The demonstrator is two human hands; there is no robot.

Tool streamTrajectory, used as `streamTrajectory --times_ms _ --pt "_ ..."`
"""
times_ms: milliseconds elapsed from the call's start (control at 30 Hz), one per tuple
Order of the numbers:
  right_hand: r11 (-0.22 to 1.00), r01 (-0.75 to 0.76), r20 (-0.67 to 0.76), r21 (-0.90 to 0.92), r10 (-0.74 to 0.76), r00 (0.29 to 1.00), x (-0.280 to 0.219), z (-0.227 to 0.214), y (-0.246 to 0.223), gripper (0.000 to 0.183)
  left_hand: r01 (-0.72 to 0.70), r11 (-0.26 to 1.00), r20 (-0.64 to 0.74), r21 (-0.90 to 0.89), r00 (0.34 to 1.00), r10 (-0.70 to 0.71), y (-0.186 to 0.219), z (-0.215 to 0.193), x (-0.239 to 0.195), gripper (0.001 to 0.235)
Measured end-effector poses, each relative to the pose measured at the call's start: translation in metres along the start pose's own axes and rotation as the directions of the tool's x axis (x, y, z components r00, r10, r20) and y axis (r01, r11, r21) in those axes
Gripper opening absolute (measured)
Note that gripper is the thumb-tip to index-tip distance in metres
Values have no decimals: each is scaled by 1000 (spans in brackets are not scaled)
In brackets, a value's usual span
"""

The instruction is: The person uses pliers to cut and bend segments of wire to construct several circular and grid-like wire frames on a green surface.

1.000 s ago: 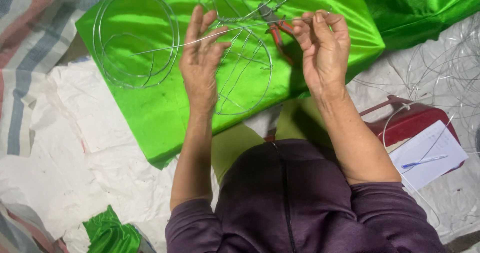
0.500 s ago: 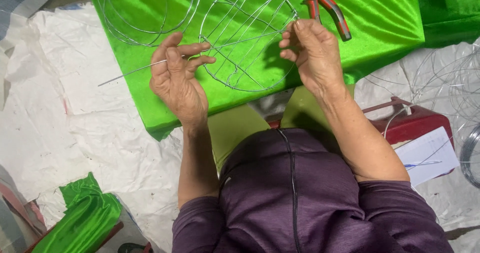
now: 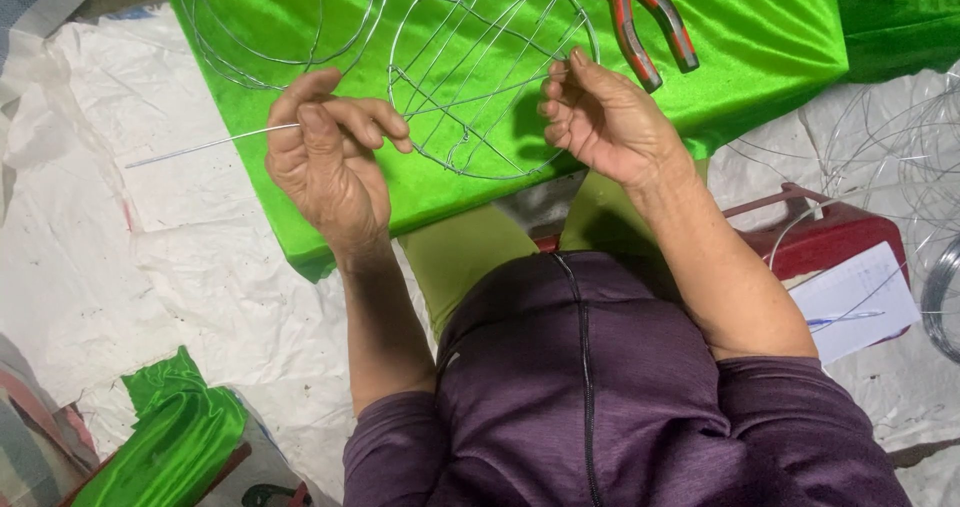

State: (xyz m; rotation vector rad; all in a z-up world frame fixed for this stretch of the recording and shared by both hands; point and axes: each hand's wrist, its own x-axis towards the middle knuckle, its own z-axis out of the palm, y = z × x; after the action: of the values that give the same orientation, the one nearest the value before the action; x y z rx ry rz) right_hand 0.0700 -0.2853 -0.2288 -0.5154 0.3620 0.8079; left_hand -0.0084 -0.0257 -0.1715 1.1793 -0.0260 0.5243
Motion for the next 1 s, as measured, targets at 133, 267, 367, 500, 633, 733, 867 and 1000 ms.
streamTrajectory --times_ms 133,267,367,500,633,733,867,1000 --pt "991 -133 125 27 129 984 0 -9 7 16 -32 995 3 -99 999 32 -4 -13 13 30" --pt "952 16 76 -306 8 997 -17 0 10 16 47 978 -54 -202 997 -59 -13 -36 34 34" --pt "839 265 94 -475 -251 963 -26 4 2 3 115 932 -101 -342 982 -159 -22 -43 43 40" --pt "-209 370 406 -905 -679 611 -25 -6 -41 29 101 922 -223 -373 955 -195 -32 -42 45 48" --pt "-615 -224 330 -757 -654 681 11 -42 -47 86 77 903 -318 -422 921 -227 -40 -33 44 53" --pt "-760 -293 476 -581 -609 635 25 -68 -36 77 72 917 -381 -392 895 -233 -35 -27 40 57" --pt "-779 -299 448 -551 -578 682 22 -69 -39 66 55 953 -422 -299 888 -184 -30 -24 36 58" --pt "-498 -87 276 -863 -607 745 -18 -41 -47 48 12 974 -514 -227 848 -130 -17 -14 34 58"
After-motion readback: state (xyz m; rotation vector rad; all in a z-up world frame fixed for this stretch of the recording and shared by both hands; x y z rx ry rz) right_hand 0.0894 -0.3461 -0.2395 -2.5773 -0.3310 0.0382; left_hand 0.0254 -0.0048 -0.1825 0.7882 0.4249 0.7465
